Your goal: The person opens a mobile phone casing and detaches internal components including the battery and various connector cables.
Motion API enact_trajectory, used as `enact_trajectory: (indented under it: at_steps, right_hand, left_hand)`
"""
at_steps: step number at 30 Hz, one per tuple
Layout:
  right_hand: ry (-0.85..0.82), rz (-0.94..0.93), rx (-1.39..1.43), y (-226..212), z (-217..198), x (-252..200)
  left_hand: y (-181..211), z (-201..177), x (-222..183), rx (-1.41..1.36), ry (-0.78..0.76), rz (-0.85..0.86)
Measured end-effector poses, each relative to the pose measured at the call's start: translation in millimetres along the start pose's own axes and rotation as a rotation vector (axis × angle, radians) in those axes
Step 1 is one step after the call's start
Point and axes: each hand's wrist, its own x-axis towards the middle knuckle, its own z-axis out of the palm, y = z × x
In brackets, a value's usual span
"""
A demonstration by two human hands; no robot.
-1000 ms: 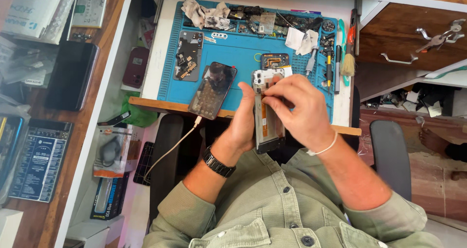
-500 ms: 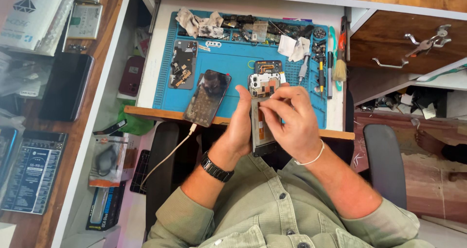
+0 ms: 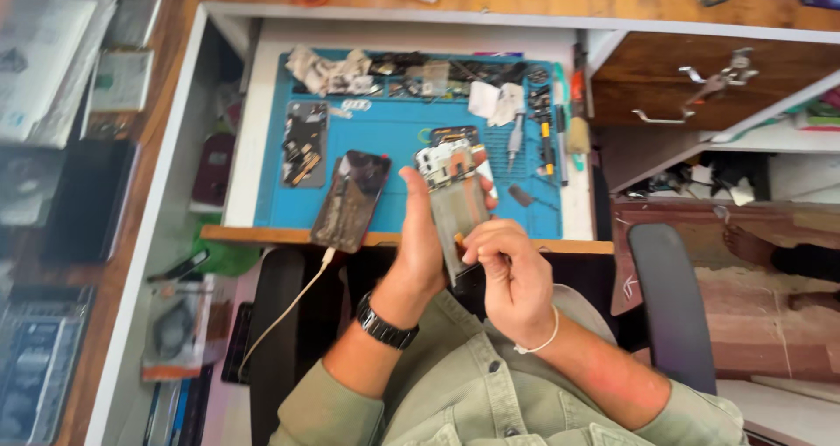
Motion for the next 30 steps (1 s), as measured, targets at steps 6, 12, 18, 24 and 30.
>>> enact_trajectory:
  at_steps: [6,12,18,24,30]
  right_hand:
    - [0.139,0.264,0.220,7,3,-17]
    - [-0.010,0.385,0.032,1,-9,-4]
    - [-0.207,0.306,-0.227,-12,-13,11]
    - [-0.198,0.054,-0.361,-15,-18,14]
    - [-0.219,0.268,-0.270,-17,-15,12]
  left_hand:
    - [-2,4,3,-0.021,0.074,0.004]
    - [6,2,8,-0.045,0.176,0.016]
    - [4,2,14,-0.073,0.071,0.101]
    - [2,-2,17,-0.184,0.009,0.071]
    - [1,-1,23,-0.231,-0.013,0.057]
